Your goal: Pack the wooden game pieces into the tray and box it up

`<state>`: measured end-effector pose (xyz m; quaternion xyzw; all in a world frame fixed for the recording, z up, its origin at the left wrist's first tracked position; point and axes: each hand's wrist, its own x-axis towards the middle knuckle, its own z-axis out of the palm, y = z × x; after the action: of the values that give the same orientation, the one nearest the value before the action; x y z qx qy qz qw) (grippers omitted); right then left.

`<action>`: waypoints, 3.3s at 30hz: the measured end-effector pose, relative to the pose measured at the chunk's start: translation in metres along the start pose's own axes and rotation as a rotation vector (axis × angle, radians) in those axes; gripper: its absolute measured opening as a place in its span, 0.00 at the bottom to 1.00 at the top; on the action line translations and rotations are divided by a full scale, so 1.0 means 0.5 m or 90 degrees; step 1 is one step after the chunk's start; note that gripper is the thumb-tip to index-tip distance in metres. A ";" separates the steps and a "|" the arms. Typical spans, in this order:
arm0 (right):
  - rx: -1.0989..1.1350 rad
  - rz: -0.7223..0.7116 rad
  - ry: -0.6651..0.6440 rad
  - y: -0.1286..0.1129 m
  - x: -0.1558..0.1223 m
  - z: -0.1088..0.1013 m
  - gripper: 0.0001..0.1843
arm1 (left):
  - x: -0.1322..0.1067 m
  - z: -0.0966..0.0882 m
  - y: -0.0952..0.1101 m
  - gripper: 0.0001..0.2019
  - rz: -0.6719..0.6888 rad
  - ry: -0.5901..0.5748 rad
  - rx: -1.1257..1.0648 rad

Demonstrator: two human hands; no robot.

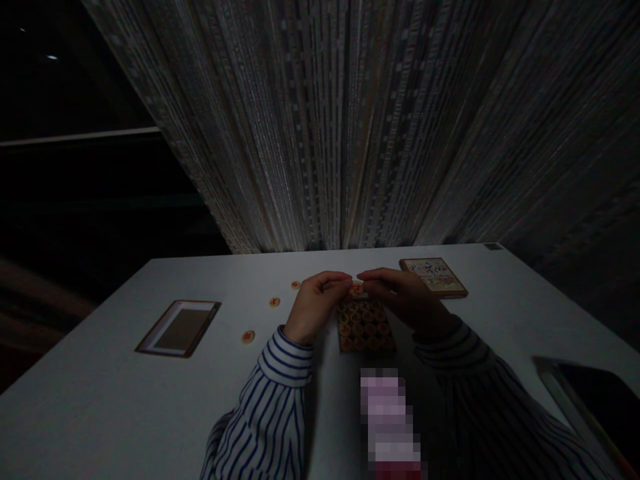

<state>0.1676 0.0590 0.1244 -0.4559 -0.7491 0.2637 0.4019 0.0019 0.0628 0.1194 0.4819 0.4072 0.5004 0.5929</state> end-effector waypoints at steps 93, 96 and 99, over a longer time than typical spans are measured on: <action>-0.530 -0.096 -0.324 0.082 0.013 0.044 0.18 | -0.082 -0.058 -0.198 0.16 0.284 0.002 0.630; -0.540 -0.087 -0.342 0.090 0.014 0.048 0.18 | -0.082 -0.057 -0.198 0.16 0.263 -0.012 0.639; -0.549 -0.066 -0.343 0.092 0.015 0.054 0.16 | -0.083 -0.056 -0.189 0.17 0.244 -0.015 0.637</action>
<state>0.1645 0.0855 0.0777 -0.4584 -0.8884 0.0183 -0.0176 -0.0130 0.0230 0.0211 0.7769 0.4943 0.3388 0.1931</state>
